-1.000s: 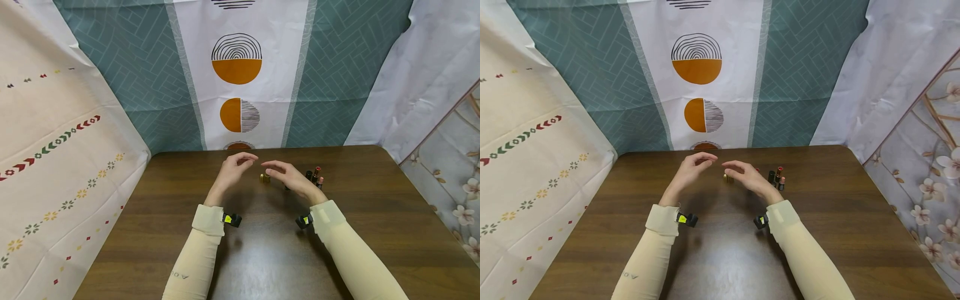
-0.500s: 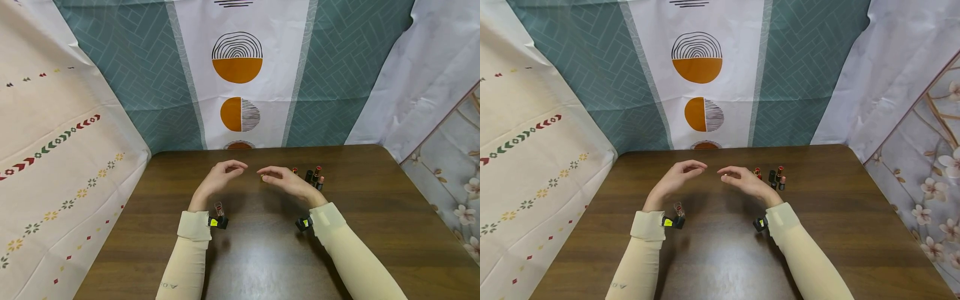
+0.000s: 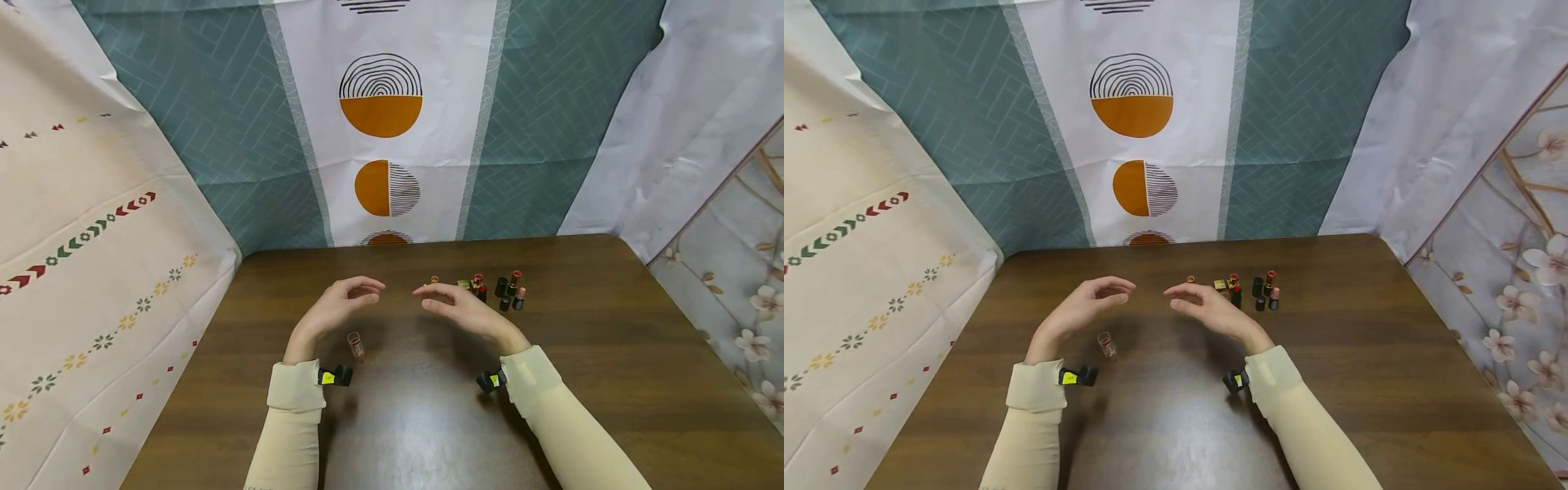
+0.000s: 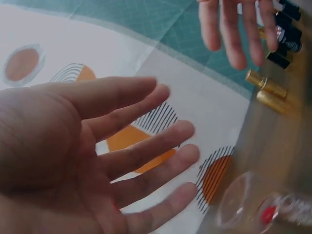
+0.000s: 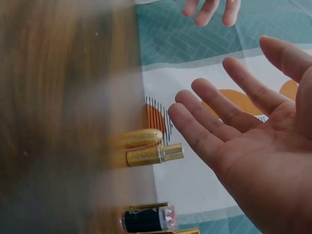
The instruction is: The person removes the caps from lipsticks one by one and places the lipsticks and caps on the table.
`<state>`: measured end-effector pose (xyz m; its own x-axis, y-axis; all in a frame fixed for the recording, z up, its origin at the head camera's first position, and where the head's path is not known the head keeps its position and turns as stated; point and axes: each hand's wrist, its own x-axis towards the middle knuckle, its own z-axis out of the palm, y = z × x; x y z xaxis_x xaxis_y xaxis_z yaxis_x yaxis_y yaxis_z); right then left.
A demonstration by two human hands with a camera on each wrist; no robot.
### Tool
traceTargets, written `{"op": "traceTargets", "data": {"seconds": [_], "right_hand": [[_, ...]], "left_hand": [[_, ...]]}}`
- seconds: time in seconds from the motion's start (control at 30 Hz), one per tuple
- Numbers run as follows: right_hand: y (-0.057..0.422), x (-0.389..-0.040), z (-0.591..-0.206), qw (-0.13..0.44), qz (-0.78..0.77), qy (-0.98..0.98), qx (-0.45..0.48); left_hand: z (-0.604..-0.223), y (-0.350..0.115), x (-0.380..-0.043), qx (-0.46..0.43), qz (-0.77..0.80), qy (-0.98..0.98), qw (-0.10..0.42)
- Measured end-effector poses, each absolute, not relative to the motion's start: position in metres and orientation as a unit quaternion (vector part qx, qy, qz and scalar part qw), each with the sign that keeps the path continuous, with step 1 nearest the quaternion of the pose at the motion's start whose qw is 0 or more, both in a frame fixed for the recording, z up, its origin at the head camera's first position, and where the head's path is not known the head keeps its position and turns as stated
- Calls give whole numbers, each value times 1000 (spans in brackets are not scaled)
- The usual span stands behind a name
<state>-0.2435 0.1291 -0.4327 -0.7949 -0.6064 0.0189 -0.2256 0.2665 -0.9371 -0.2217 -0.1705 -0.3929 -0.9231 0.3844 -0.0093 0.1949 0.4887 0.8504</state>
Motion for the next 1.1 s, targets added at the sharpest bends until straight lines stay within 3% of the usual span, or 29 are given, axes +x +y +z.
{"op": "traceTargets", "data": {"seconds": [0.57, 1.1], "right_hand": [[114, -226, -444, 170, -541, 771, -290], [99, -225, -456, 179, -530, 766, -318]], "left_hand": [[-394, -193, -215, 231, 386, 864, 226], [-400, -193, -215, 243, 372, 863, 241]]}}
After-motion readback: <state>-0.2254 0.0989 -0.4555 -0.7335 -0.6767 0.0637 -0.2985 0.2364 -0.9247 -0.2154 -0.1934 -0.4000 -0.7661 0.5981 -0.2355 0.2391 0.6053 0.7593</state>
